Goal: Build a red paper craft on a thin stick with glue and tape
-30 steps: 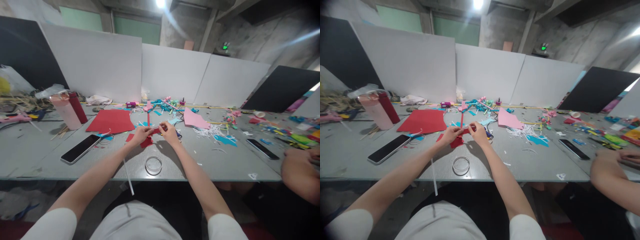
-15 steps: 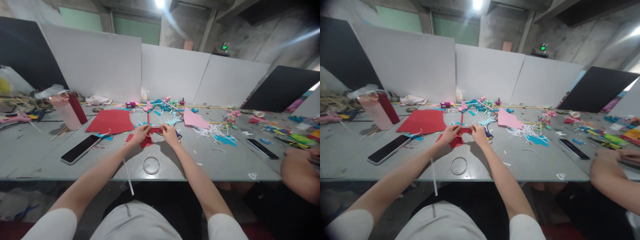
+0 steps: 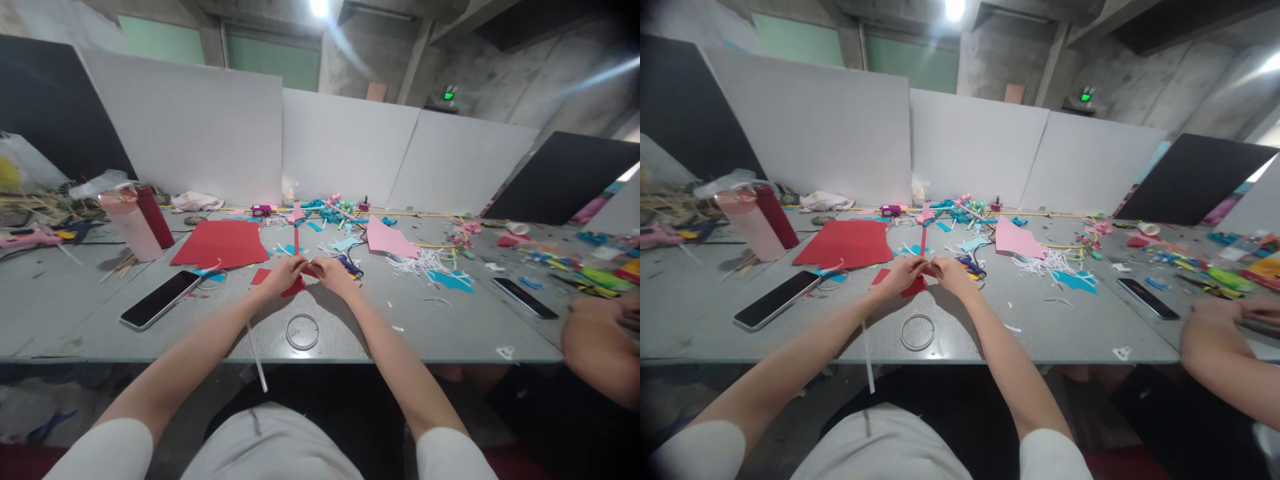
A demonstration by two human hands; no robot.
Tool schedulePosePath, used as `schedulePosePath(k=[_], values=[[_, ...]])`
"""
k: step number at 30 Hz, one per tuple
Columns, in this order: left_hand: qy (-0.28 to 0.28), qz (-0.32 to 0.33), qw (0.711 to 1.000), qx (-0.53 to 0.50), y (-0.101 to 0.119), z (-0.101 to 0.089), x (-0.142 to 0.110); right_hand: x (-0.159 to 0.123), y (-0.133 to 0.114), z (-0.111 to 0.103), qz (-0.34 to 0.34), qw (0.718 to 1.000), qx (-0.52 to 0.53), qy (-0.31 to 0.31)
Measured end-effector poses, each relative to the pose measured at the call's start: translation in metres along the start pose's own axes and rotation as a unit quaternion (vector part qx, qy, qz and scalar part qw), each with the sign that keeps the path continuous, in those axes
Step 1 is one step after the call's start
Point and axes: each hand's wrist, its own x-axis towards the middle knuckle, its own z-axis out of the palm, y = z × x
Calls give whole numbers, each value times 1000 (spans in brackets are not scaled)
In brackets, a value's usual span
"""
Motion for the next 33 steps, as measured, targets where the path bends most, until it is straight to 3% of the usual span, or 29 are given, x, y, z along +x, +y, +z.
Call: schedulePosePath(k=[17, 33], values=[[41, -38, 998, -25, 2, 2, 3, 3, 6, 3, 65, 997, -24, 30], [93, -98, 985, -105, -2, -2, 5, 2, 7, -1, 71, 995, 18, 67]])
